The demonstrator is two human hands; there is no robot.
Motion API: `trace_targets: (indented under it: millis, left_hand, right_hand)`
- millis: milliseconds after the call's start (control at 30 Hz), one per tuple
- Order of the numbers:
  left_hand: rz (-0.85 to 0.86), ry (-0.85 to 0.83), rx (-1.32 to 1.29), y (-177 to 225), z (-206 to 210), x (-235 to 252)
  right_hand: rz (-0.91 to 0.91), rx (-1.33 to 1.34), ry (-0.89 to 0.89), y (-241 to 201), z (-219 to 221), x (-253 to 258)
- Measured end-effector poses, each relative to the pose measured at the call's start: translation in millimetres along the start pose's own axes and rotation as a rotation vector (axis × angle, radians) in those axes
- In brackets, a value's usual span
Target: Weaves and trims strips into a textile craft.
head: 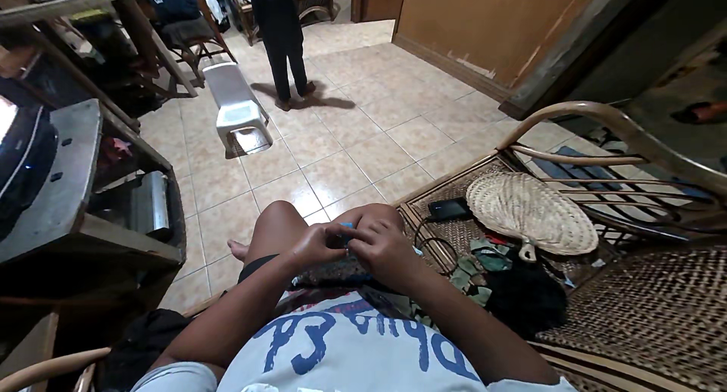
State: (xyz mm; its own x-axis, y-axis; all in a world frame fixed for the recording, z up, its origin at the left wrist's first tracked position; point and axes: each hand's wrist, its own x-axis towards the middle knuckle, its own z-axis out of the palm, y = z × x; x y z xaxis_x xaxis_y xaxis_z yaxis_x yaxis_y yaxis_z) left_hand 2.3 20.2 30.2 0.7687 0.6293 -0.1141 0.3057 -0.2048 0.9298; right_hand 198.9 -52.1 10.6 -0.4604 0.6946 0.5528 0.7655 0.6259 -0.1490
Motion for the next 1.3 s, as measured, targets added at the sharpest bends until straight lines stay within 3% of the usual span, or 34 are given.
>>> trace_targets:
  millis: [133,333,433,500,600,667,767,867,967,1067,1300]
  left_hand:
    - [0.006,-0.016,0.01,4.9,1.4,-0.5]
    - [0.059,-0.022,0.067,5.9,2.1,-1.5]
    - [0.083,0.015,0.133,7.5,7.0,-0.5]
    - [0.086,0.034,0.157,6.6,8.2,0.4]
    - [0.077,0.056,0.175,4.3,8.5,-0.1]
    - [0.111,0.065,0.185,1.5,8.8,0.1]
    - [0.148,0.062,0.188,2.6,10.8,-0.3]
    - [0.173,0.073,0.174,1.7,11.8,0.3]
    - [0.196,0.098,0.084,-5.7,10.1,0.3]
    - [0.216,0.119,0.022,-13.4,12.2,0.6]
    - [0.049,0.103,0.152,-2.1,11.1,0.2]
  right_hand:
    - [0.07,0.053,-0.118,0.1,-8.0,6.4]
    - [0.459,0.289,-0.213,13.1,-13.5,-0.3]
    - [0.561,0.406,-0.002,5.6,7.4,-1.3]
    - [0.568,0.342,0.168,-1.6,18.1,0.2]
    - [0.513,0.222,0.275,-1.5,22.4,0.5]
    - [0.508,0.266,0.237,2.1,21.8,-1.0]
    - [0.621,0.587,0.077,4.1,18.2,1.8]
    - [0.743,0.845,0.151,2.1,16.7,4.7]
    - [0.782,0.932,0.276,0.1,17.7,2.1]
    - [0.797,0.994,0.273,0.3,17.6,0.9]
    - [0.763,1.003,0.263,1.9,18.1,1.0]
